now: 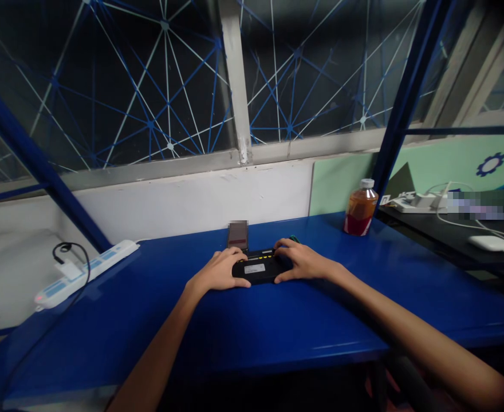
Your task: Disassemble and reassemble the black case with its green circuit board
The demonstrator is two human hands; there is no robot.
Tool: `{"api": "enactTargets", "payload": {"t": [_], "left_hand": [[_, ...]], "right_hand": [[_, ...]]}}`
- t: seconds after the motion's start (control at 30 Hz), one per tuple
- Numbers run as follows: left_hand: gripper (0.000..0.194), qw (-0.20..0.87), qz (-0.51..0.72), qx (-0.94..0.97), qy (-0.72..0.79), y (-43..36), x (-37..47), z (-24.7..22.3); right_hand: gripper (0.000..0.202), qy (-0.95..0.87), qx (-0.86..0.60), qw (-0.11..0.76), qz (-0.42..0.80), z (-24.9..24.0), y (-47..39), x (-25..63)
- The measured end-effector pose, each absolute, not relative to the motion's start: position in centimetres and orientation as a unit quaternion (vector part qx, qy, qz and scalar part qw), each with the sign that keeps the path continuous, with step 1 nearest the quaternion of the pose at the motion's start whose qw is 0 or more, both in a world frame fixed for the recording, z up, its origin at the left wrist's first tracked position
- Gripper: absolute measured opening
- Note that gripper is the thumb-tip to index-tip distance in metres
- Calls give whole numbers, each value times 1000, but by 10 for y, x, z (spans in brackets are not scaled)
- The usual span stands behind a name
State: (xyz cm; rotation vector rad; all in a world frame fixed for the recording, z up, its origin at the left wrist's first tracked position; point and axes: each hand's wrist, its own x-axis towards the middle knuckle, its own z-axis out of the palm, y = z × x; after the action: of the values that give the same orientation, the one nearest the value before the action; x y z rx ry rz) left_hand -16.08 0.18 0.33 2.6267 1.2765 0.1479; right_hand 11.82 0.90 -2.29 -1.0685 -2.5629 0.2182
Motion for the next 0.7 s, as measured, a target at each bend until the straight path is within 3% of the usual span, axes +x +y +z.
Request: {"api": "enactTargets", "payload": {"t": [0.7], "left_hand": [[63,78,51,897,431,6,-163,-4]], "right_hand": [[70,-903,-381,189,62,-24,7,117]]}}
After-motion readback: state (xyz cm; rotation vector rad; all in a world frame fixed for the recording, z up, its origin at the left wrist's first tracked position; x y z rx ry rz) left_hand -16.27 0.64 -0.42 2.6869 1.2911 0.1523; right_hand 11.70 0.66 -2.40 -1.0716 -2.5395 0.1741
